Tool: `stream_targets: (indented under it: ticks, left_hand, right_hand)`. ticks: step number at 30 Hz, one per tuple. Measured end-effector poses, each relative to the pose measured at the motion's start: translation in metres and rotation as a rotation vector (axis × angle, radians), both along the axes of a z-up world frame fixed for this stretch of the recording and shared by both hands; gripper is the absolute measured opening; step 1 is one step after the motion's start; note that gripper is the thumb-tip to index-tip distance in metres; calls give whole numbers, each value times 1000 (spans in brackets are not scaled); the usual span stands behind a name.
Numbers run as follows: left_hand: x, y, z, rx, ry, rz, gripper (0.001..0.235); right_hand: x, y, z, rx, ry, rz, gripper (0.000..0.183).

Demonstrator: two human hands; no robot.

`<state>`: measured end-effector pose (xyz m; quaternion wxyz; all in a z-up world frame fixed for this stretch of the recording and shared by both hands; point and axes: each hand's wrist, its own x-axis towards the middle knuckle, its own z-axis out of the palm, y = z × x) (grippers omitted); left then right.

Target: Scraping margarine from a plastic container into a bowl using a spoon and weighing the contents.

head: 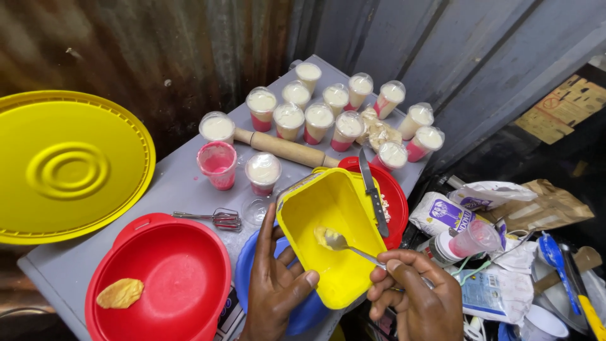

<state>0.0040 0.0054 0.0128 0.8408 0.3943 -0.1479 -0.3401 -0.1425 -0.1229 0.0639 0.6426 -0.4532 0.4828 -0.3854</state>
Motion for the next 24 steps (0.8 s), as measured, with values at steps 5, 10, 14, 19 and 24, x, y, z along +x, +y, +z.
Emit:
stream_targets:
  ticks: [5, 10, 14, 19, 24]
  left_hand:
    - [4, 2, -2, -31, -21, 19, 125]
    - [7, 4, -4, -16, -14, 45, 128]
    - [1, 1, -8, -82, -47, 29, 125]
    - [-3, -1, -11, -43, -58, 27, 127]
    - [-1, 3, 4, 72, 7, 51, 134]
  right_hand:
    - [3, 6, -3, 5, -32, -9, 25]
    - [8, 11, 1, 21, 8, -73, 25]
    - [10, 10, -10, -85, -37, -14, 20]
    - [6, 18, -16, -182, -47, 125, 24]
    - [-10, 27, -23, -782, 590, 172, 32]
